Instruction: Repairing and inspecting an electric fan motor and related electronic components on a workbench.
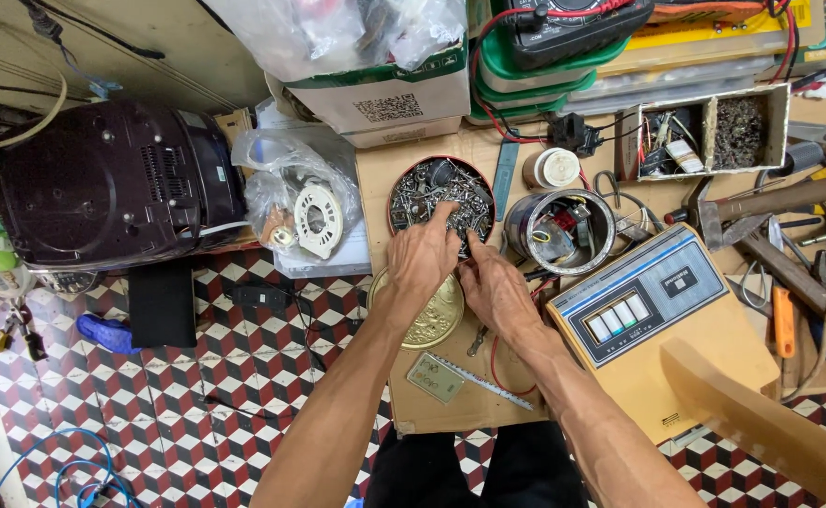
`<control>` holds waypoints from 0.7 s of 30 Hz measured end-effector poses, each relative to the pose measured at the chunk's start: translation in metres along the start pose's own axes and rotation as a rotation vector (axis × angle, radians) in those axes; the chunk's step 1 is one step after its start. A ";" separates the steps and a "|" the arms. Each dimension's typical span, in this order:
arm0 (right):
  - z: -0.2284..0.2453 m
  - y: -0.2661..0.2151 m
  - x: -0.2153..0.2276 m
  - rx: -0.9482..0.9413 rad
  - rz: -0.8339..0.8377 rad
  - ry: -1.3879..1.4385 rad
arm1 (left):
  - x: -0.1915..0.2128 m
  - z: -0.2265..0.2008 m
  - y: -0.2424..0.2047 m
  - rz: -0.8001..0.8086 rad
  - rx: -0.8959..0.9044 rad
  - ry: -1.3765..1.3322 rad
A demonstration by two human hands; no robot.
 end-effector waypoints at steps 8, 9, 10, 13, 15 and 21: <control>0.000 -0.001 -0.002 0.012 -0.007 -0.005 | -0.014 0.008 -0.001 -0.067 -0.051 0.012; 0.000 -0.001 -0.001 0.026 -0.024 -0.007 | -0.013 0.008 -0.001 -0.063 -0.039 0.004; 0.000 -0.001 -0.001 0.026 -0.023 -0.007 | -0.011 0.008 -0.002 -0.063 -0.038 0.004; -0.001 -0.001 0.000 0.008 -0.013 -0.001 | -0.009 0.012 -0.006 -0.022 0.015 -0.017; 0.000 -0.002 -0.001 0.008 -0.012 0.024 | -0.002 0.011 -0.012 -0.034 0.016 -0.008; -0.003 -0.002 -0.003 0.038 -0.026 -0.003 | -0.004 0.016 -0.014 -0.079 0.004 0.016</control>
Point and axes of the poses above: each hand's wrist, its own y-axis towards the middle knuckle, its own x-axis out of the back of the hand, z = x × y, the point moved 9 cm from there along y, towards the middle knuckle, and after that the axes turned 9 degrees about -z, right-handed, at the moved point
